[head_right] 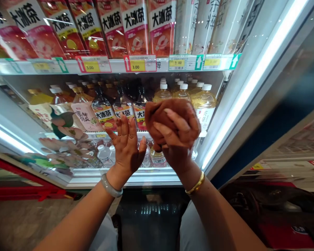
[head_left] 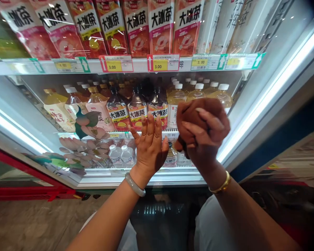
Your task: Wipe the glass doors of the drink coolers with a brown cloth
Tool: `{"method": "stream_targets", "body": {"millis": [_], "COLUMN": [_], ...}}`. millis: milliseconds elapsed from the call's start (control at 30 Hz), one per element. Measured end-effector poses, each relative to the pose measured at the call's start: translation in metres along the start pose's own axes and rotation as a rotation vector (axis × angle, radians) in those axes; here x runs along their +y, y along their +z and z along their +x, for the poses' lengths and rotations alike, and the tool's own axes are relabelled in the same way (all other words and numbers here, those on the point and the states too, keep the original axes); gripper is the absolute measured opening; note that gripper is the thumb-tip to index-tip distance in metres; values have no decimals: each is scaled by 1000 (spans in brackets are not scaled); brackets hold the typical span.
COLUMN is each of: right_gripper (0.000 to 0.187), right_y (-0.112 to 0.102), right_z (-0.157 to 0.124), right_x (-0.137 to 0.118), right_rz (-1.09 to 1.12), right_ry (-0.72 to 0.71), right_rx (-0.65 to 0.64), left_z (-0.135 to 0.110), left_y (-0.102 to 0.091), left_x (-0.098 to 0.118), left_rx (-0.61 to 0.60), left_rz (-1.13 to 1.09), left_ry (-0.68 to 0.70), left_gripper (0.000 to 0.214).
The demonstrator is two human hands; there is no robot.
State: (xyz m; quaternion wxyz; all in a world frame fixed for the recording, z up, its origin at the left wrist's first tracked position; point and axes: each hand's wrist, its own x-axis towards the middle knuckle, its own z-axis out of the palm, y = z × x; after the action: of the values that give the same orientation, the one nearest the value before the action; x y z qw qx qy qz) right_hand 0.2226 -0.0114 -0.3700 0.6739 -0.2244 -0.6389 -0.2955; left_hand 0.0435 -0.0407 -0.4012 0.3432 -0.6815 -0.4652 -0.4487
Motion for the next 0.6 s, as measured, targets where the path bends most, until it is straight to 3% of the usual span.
{"method": "stream_targets", "body": {"millis": [200,267,333,433,533,600], "right_gripper": [18,11,21,30,22,26], "right_y": [-1,-7,-15,-22,-24,-25], "right_z": [-11,-4,4,4,-6,-11], "right_x": [-5,3,11,14,9,8], "right_rz": [-50,-140,-218,-268,-276,-245], "right_ry": [-168,-133,-32,76,11,-73], "right_rx": [-123,-107,-117,-235,-341,-398], "left_z": [1,1,2,2,2,3], "left_y": [2,3,4,7,9,11], "left_x": [4,7,10,13,15,16], "left_rx": [-40,-48,-59,-74,-139,-205], "left_rz": [-76,-101,-125,-161,-176,-164], "left_ry": [30,26,27,32,8,-51], "left_gripper": [88,89,90,91,95,101]}}
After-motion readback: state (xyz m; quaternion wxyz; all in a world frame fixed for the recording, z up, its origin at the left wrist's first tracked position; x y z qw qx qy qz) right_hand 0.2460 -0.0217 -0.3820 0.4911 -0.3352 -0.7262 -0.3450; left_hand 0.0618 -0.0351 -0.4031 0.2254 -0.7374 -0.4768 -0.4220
